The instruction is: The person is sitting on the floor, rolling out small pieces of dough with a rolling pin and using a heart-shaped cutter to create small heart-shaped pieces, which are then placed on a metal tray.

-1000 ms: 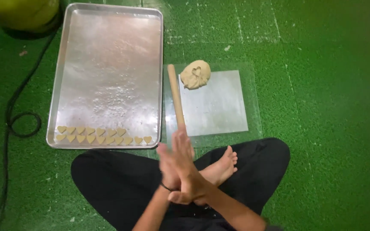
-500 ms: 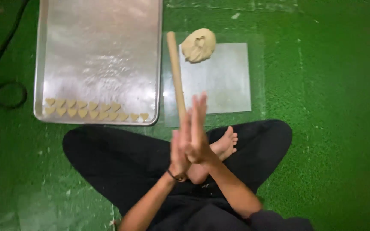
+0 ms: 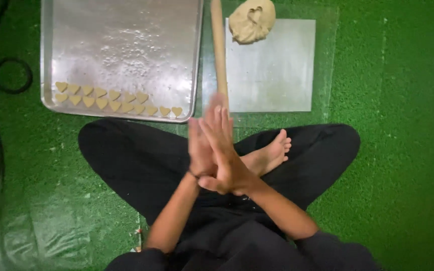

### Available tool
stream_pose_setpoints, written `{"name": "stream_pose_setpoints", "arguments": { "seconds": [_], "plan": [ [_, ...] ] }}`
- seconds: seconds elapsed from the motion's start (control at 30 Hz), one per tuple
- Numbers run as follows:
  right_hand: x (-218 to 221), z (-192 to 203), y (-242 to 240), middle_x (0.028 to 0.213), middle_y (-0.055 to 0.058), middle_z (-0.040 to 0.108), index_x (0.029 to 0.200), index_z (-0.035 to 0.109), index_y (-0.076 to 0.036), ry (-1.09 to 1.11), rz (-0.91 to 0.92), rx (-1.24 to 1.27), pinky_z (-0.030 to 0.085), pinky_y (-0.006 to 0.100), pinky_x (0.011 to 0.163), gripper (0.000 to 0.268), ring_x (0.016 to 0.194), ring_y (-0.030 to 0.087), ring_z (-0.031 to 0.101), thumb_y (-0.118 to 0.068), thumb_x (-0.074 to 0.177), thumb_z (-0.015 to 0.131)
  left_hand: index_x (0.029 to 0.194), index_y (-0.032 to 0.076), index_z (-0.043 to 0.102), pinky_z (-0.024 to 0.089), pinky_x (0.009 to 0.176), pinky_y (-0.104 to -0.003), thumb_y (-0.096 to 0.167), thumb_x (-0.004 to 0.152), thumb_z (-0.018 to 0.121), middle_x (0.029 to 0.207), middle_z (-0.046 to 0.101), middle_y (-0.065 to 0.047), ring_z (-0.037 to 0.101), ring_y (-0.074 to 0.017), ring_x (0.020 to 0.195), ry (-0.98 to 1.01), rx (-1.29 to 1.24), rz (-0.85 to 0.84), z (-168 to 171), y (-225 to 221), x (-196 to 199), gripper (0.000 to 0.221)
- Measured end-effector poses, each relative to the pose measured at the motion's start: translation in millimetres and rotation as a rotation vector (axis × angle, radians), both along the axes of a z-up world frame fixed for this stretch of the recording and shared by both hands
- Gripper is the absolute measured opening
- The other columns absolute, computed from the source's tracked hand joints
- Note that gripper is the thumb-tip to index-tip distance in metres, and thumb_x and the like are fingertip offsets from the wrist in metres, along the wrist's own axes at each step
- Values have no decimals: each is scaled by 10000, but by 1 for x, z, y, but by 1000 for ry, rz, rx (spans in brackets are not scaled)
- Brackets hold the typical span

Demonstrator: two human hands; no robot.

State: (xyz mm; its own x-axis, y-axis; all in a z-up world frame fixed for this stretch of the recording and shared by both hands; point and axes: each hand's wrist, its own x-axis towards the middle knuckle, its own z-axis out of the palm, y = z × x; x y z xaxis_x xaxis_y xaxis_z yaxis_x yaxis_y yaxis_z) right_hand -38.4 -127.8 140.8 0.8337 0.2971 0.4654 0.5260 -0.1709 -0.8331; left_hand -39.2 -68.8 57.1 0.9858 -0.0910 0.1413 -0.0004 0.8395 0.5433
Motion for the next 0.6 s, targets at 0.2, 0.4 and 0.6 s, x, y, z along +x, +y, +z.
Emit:
{"name": "stream_pose_setpoints", "arguments": {
  "seconds": [0.2, 0.4, 0.6],
  "plan": [
    [2, 27, 10, 1761, 119, -71, 1693, 99, -14, 25, -428, 33, -213, 498, 1349, 828, 1620, 239, -170, -485, 1117, 461, 1636, 1, 147, -9, 1320, -505, 269, 1155, 232, 1696, 170, -148, 135, -270, 1580, 79, 140, -109, 19, -4, -19, 558],
    [5, 5, -5, 1733, 247, 129, 1647, 221, -12, -80, -179, -190, -34, 670, 1384, 727, 1659, 391, 83, -366, 1058, 460, 1581, 41, 296, 279, 966, -329, 479, 1065, 191, 1542, 361, -84, 312, -190, 1162, 58, 458, -225, 37, 10, -14, 685],
    [-8, 24, -2, 1781, 94, 38, 1615, 353, -65, -58, -178, -49, -166, 677, 1369, 908, 1668, 307, -158, -766, 1061, 194, 1676, 94, 68, 63, 1302, -382, 202, 1002, 496, 1739, 26, -145, 2, -243, 1611, 121, -862, -431, 5, -3, 0, 805]
  ]
}}
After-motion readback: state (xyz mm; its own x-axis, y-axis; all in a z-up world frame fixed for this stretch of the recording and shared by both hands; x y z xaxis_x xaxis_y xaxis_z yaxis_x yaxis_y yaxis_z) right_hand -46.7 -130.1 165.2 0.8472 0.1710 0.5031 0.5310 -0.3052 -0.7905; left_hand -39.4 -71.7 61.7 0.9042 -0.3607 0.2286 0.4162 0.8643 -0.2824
